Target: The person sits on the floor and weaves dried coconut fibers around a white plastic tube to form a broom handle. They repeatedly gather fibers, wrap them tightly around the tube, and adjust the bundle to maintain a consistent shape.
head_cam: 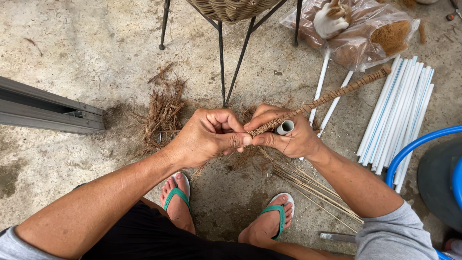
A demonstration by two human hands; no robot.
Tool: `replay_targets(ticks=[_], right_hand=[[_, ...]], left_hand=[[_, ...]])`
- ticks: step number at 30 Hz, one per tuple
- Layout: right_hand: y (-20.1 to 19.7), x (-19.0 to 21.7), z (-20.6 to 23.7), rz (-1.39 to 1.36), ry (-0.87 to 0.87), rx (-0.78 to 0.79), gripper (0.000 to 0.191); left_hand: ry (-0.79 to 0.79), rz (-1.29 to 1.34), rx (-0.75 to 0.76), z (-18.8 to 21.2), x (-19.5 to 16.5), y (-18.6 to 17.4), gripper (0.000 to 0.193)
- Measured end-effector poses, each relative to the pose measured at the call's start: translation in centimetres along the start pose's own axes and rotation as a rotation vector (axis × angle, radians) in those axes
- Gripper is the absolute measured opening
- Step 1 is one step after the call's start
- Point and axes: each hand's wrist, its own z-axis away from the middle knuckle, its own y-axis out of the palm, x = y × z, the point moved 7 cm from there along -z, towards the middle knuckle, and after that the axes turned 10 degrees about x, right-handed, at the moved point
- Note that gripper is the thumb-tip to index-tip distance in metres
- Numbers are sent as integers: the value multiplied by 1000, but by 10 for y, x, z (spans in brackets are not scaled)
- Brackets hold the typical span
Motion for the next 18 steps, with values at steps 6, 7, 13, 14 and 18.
replay_targets(ticks=[6,7,13,14,18], right_hand=[[-3,0,5,94,90,-87,26],[-4,-1,5,84,99,-99,25],[-7,-3,2,88,141,-130,23],[-7,-2,1,91,140,-130,23],[-6,1,-1,114,138,-140,21]], left_hand=[[-9,-28,-18,-1,-2,0,11],[-7,-32,-29,-1,-3,0,11],[10,-135,-55,1,-12,-1,13],[0,-132,-49,2,-14,0,14],[-11,-130,-30,6,-20,3,16]])
